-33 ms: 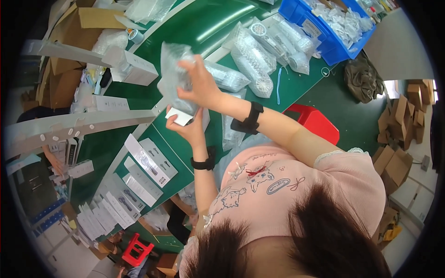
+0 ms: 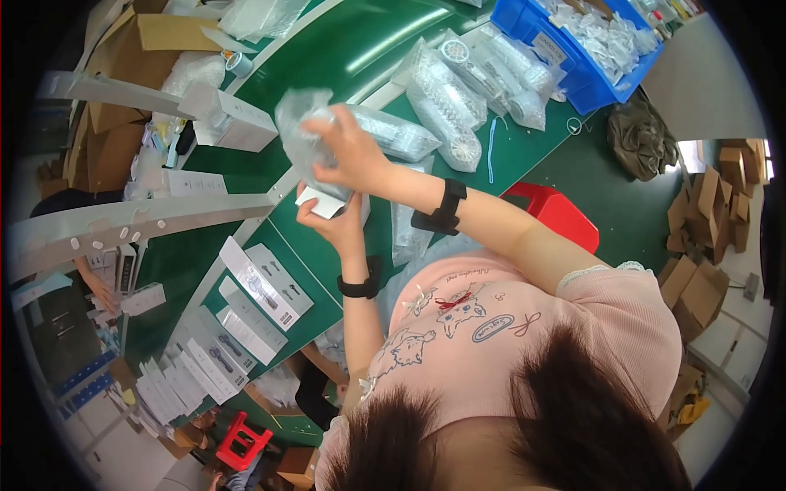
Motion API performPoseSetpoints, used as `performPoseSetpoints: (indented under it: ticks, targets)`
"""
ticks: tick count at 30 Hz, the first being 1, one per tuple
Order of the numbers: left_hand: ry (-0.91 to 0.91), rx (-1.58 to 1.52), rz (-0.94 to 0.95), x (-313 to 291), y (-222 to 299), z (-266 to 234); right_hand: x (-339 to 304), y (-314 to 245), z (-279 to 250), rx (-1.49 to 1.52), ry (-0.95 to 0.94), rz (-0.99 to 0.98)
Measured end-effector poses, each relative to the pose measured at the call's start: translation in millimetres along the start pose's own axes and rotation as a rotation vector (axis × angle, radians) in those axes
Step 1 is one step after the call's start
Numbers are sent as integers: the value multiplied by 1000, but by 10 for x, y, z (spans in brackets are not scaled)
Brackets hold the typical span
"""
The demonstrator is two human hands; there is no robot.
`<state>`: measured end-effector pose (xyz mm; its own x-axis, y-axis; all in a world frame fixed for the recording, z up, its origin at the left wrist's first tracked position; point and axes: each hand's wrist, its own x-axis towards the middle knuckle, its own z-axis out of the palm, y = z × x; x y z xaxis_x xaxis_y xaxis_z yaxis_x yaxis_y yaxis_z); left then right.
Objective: The person packs handheld fans by placing them into bubble wrap bags, inserting the bagged fans and instruction manuals into cardboard boxes, and stacking the finished boxes on the table.
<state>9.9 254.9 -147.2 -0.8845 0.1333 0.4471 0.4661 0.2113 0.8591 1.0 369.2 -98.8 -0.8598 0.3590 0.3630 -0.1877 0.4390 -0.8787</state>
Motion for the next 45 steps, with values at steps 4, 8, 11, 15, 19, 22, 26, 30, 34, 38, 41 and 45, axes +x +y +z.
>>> performPoseSetpoints:
  ticks: [4,8,11,15,19,22,26,30,34,38,41,45]
  targets:
    - [38,-104,-76,60,47,-8,-313,286,-251,-312,-179,-346]
    - [154,-49,-33,31,-72,-307,-486,517,-1166,-127,267,-137]
    - [135,101,-12,-178,-135,-429,-710,1149,-2146,-495,875,189]
    - [-2,187,-113,-196,-198,-427,-1195,2114,-3037,-881,856,438]
    - [-48,43,-131,-115,25,-409,-1323,2558,-3357,-1078,572,538]
    - [-53,88,-7,60,217,-438,-1363,2527,-3265,-1071,454,580]
    - [-83,375,-57,204,359,-509,-1346,1961,-3093,-1287,547,386]
    - [-167,515,-60,359,427,-635,-1112,1100,-2679,-1044,774,114]
    - [-149,420,-242,461,434,-643,-541,335,-1727,7,492,146]
    - [-53,342,-202,435,290,-639,-13,-153,-915,64,-304,-436]
    - [47,131,-256,429,279,-589,142,-239,-465,31,-516,-633]
    - [126,60,-276,416,160,-647,172,-208,-164,-72,-723,-683]
